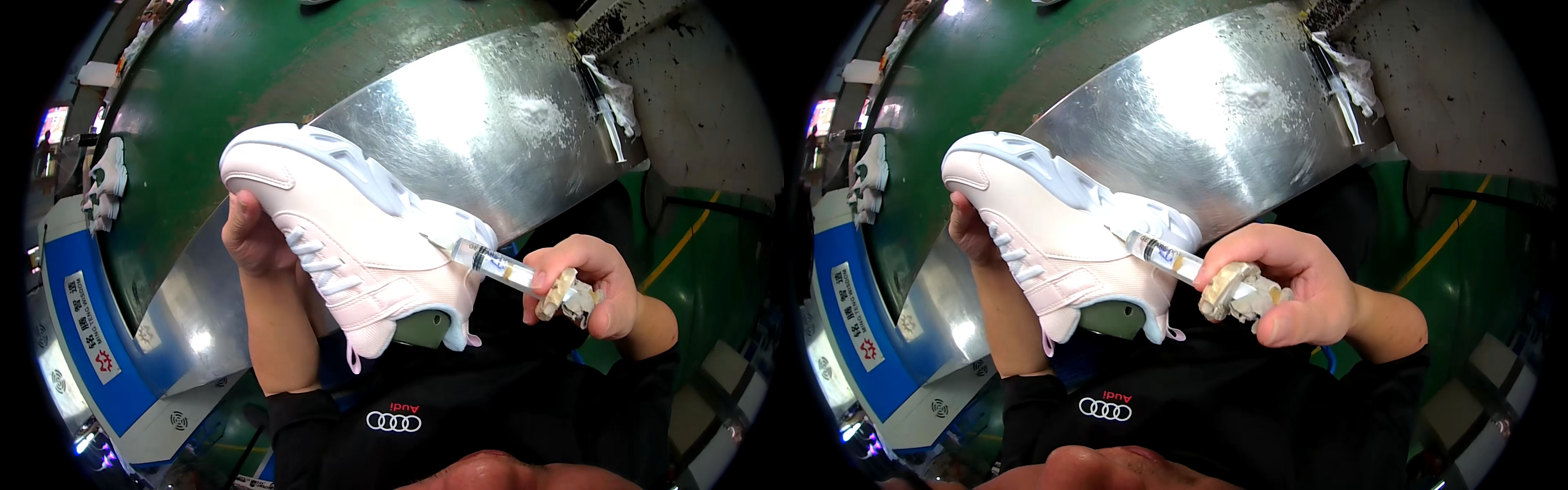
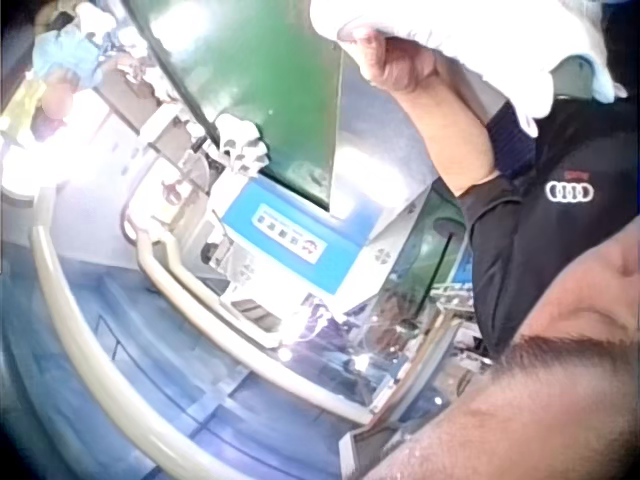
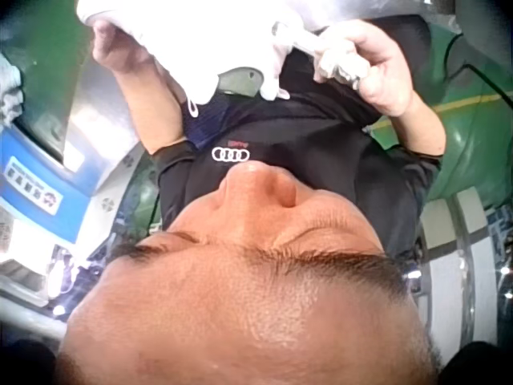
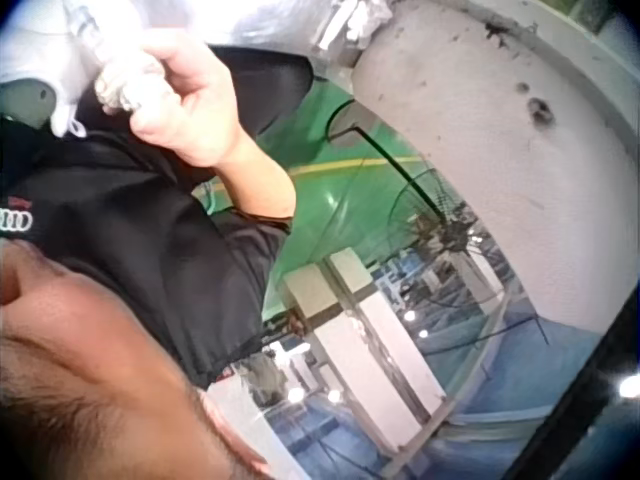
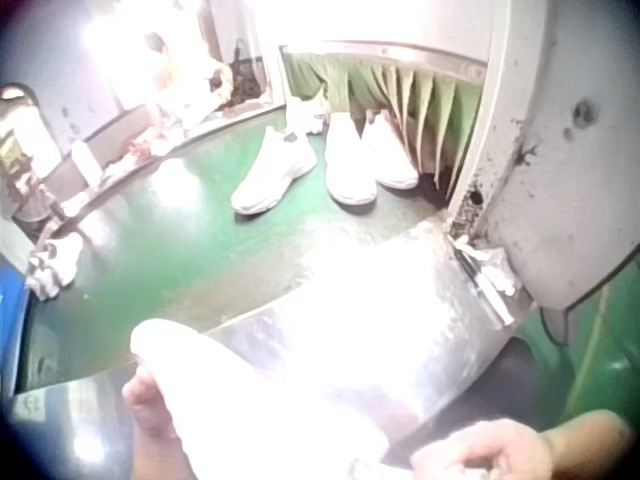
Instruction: The person uses a syringe to apply liquid into various holes and seams around the heel and sides of shoes before placing the items back on a conveyor belt.
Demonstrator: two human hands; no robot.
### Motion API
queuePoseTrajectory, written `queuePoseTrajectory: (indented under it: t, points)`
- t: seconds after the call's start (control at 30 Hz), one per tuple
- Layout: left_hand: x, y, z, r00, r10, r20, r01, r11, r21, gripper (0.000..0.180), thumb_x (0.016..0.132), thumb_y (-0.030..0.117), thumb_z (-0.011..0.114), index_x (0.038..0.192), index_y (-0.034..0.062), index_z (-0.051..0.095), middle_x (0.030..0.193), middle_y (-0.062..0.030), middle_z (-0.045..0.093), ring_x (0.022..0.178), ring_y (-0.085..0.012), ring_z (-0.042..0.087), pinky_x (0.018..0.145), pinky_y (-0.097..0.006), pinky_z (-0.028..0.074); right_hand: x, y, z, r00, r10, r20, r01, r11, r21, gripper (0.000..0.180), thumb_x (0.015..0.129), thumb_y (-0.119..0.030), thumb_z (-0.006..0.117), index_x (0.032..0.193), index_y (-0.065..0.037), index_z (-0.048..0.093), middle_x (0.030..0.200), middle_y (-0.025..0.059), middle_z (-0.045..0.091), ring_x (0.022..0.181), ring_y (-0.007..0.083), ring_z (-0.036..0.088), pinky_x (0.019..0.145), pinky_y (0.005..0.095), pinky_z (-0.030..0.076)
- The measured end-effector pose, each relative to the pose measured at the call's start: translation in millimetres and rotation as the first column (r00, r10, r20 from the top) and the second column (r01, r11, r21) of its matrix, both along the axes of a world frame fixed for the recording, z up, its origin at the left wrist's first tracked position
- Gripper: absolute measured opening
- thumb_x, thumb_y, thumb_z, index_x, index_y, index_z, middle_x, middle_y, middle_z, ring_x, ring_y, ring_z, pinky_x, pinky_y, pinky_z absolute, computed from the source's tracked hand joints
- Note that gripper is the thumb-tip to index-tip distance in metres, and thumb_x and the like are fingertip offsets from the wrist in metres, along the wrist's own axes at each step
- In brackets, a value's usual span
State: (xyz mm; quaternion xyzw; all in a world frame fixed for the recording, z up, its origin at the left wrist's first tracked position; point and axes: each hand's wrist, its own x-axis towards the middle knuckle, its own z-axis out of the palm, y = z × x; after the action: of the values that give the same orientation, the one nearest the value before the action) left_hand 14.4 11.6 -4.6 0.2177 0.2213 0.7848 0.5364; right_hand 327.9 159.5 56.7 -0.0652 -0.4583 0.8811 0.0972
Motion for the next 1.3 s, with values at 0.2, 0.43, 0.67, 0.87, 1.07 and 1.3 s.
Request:
queuePoseTrajectory:
  t: [0.2,0.43,0.67,0.87,1.07,1.3]
  points:
    - [-7,-1,0,0.994,-0.032,0.107,0.037,0.998,-0.043,0.053,0.085,0.031,0.057,0.126,-0.0015,0.045,0.123,-0.019,0.053,0.111,-0.0322,0.053,0.097,-0.047,0.041,10,-2,-7,0.997,-0.01,-0.08,0.012,1.0,0.025,0.055,0.075,-0.029,0.074,0.112,0.006,0.052,0.097,0.0121,0.06,0.084,0.0134,0.057,0.072,0.0241,0.043]
    - [-11,1,-4,0.99,-0.021,0.139,0.029,0.998,-0.055,0.047,0.087,0.025,0.054,0.124,-0.0024,0.047,0.121,-0.0206,0.053,0.11,-0.0333,0.054,0.095,-0.049,0.042,11,2,-19,0.989,-0.021,-0.149,0.03,0.998,0.058,0.055,0.074,-0.028,0.075,0.111,0.006,0.053,0.096,0.0127,0.06,0.082,0.0141,0.057,0.07,0.0243,0.044]
    - [-17,-1,-4,0.992,-0.004,0.123,0.017,0.995,-0.103,0.046,0.086,0.027,0.055,0.121,-0.0021,0.05,0.117,-0.0209,0.056,0.107,-0.0325,0.056,0.094,-0.049,0.044,18,0,-24,0.988,-0.027,-0.15,0.028,1.0,0.006,0.054,0.074,-0.026,0.076,0.111,0.006,0.053,0.095,0.013,0.06,0.081,0.0144,0.056,0.068,0.0246,0.044]
    - [-18,2,-8,0.995,0.093,0.048,-0.081,0.974,-0.212,0.046,0.087,0.031,0.052,0.119,-0.0014,0.052,0.113,-0.02,0.058,0.103,-0.0323,0.058,0.092,-0.049,0.045,28,-2,-30,0.986,-0.052,-0.157,0.05,0.999,-0.016,0.053,0.073,-0.026,0.076,0.109,0.006,0.054,0.094,0.0135,0.06,0.08,0.0151,0.057,0.067,0.0244,0.043]
    - [-21,-9,-1,0.989,0.137,-0.052,-0.146,0.909,-0.39,0.047,0.084,0.043,0.053,0.114,0.0065,0.056,0.11,-0.012,0.059,0.102,-0.0276,0.056,0.092,-0.043,0.042,30,-6,-39,0.974,-0.074,-0.216,0.066,0.997,-0.043,0.052,0.074,-0.025,0.076,0.109,0.006,0.055,0.093,0.0132,0.06,0.077,0.0145,0.056,0.064,0.024,0.043]
    - [-9,-15,18,0.995,-0.029,-0.092,-0.017,0.885,-0.466,0.053,0.089,0.041,0.043,0.126,0.0034,0.045,0.125,-0.0184,0.05,0.114,-0.0358,0.049,0.098,-0.051,0.037,35,-9,-50,0.965,-0.108,-0.238,0.114,0.993,0.012,0.049,0.074,-0.024,0.075,0.109,0.004,0.056,0.094,0.0104,0.061,0.075,0.012,0.055,0.062,0.0234,0.042]
